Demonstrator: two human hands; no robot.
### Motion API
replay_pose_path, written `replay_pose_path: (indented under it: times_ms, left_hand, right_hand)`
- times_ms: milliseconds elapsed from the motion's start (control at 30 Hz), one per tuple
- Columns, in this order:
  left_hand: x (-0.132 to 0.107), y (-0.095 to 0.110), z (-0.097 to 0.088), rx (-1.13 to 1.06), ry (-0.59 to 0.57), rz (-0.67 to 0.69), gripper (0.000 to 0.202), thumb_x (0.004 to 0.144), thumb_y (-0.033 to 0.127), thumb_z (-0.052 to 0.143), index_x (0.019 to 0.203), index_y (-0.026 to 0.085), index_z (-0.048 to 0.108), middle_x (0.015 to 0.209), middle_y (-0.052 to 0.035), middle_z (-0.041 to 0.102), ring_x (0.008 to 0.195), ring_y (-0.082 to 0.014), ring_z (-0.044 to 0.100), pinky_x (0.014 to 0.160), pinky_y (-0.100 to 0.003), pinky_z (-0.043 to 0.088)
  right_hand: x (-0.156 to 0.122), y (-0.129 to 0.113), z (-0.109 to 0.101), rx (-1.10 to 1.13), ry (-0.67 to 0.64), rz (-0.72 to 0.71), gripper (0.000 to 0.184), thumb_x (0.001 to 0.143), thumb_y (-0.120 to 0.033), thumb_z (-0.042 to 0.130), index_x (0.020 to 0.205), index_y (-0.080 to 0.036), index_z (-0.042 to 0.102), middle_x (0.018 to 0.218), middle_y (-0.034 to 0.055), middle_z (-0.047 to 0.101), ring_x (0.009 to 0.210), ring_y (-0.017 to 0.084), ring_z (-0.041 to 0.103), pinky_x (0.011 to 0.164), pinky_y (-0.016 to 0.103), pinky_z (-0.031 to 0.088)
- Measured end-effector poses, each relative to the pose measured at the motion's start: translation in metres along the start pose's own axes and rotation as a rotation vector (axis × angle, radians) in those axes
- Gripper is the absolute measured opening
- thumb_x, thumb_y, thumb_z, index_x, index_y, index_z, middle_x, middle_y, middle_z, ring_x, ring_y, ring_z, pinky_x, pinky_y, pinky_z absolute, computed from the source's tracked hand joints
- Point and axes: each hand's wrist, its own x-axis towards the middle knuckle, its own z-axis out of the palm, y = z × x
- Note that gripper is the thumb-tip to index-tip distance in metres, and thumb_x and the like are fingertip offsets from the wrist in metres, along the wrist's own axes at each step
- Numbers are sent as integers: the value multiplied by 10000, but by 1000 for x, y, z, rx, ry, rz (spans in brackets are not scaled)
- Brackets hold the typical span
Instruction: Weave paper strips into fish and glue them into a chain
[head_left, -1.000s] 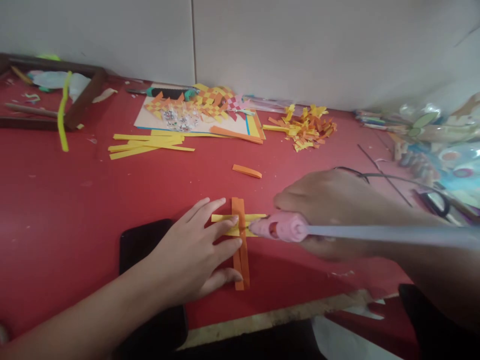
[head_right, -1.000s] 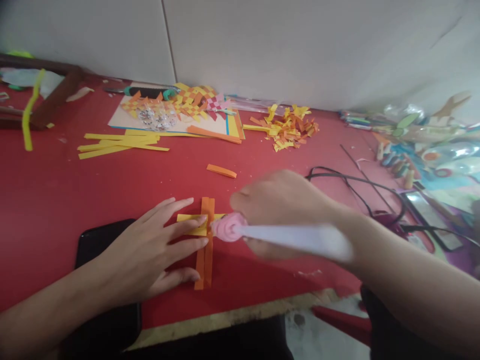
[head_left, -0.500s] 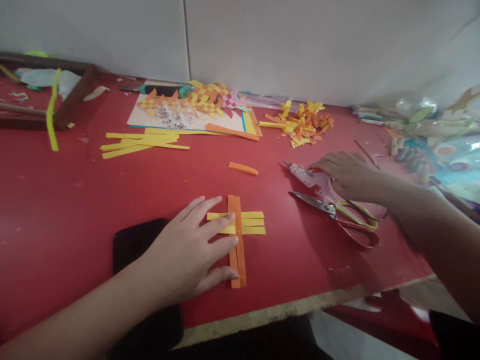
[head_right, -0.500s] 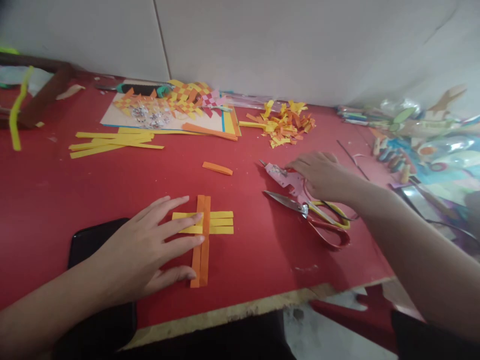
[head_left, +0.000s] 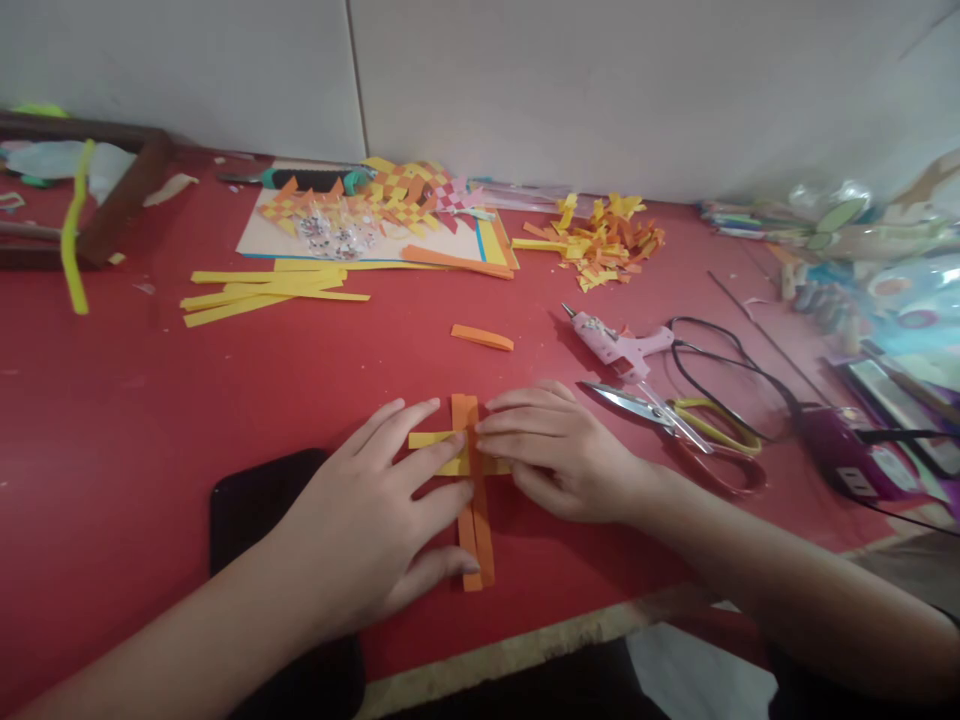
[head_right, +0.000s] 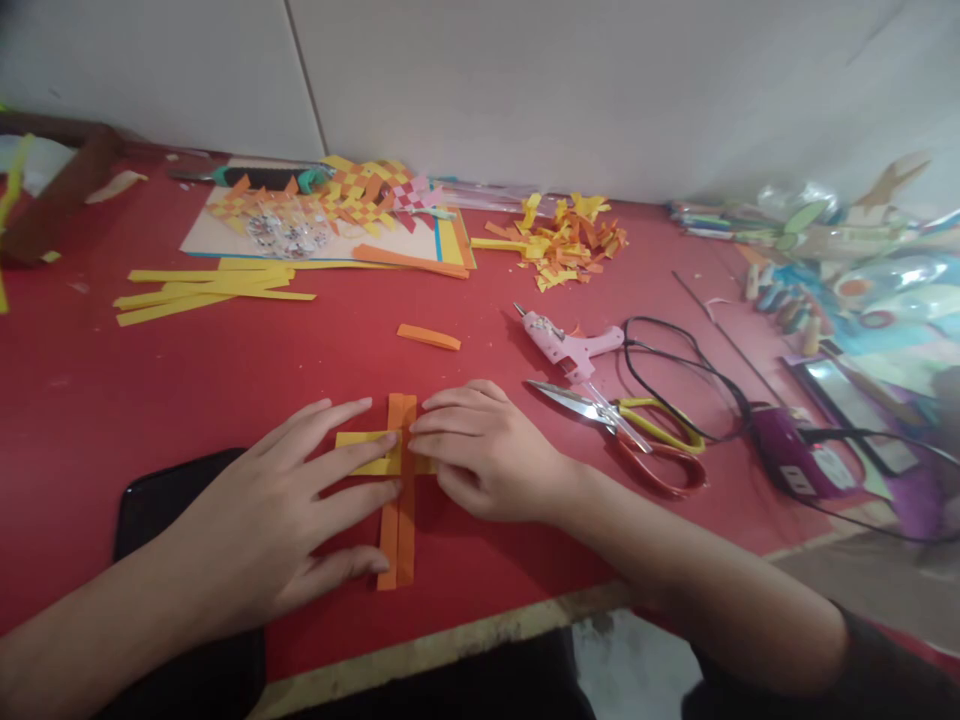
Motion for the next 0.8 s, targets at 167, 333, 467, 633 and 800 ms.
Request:
replay_pose_path:
  times_ms: [167, 333, 467, 633, 800]
  left_hand:
    - [1, 0, 1, -2, 9, -4, 380, 909, 529, 622, 1108, 227, 737, 1300, -104, 687, 1359, -414, 460, 1112, -655, 374]
    - [0, 1, 0, -35, 6, -18, 362, 928, 481, 608, 1172, 229, 695, 1299, -100, 685, 1352, -408, 468, 1106, -658, 376]
    - [1, -1, 1, -86, 17, -76, 340, 958, 298, 528, 1248, 140, 609, 1225, -135, 700, 1318, -376, 492, 1116, -616, 387]
    - [6, -7, 2, -128, 11, -138, 347, 872, 72, 437, 1175, 153, 588, 1128, -110, 712, 1227, -309, 556, 1153, -655, 302]
    - [9, -8, 2, -165, 9, -221, 202, 920, 144, 463, 1053, 209, 599, 1035, -61, 721, 1158, -284, 600, 1138, -686, 296]
  right_hand:
    - [-4, 6, 3, -3, -20, -18, 325, 823, -145, 502, 1045, -220, 727, 1117, 60, 762, 1122, 258, 637, 911, 448, 435]
    - [-3, 1, 2, -16, -21, -4, 325, 797, -143, 509, 1018, -228, 732, 1108, 37, 754, 1108, 255, 618, 960, 464, 369]
    - [-2, 0, 2, -6, -29, 23, 305, 794, -146, 499, 972, -226, 734, 1087, 32, 757, 1086, 255, 611, 973, 463, 351]
    - [-3, 1, 1, 15, -45, 37, 333, 799, -133, 484, 989, -222, 742, 1116, 33, 752, 1095, 255, 599, 998, 473, 332]
    - [-4, 0, 2, 30, -48, 46, 352, 806, -128, 481, 1014, -228, 747, 1129, 25, 755, 1105, 262, 594, 1004, 486, 328]
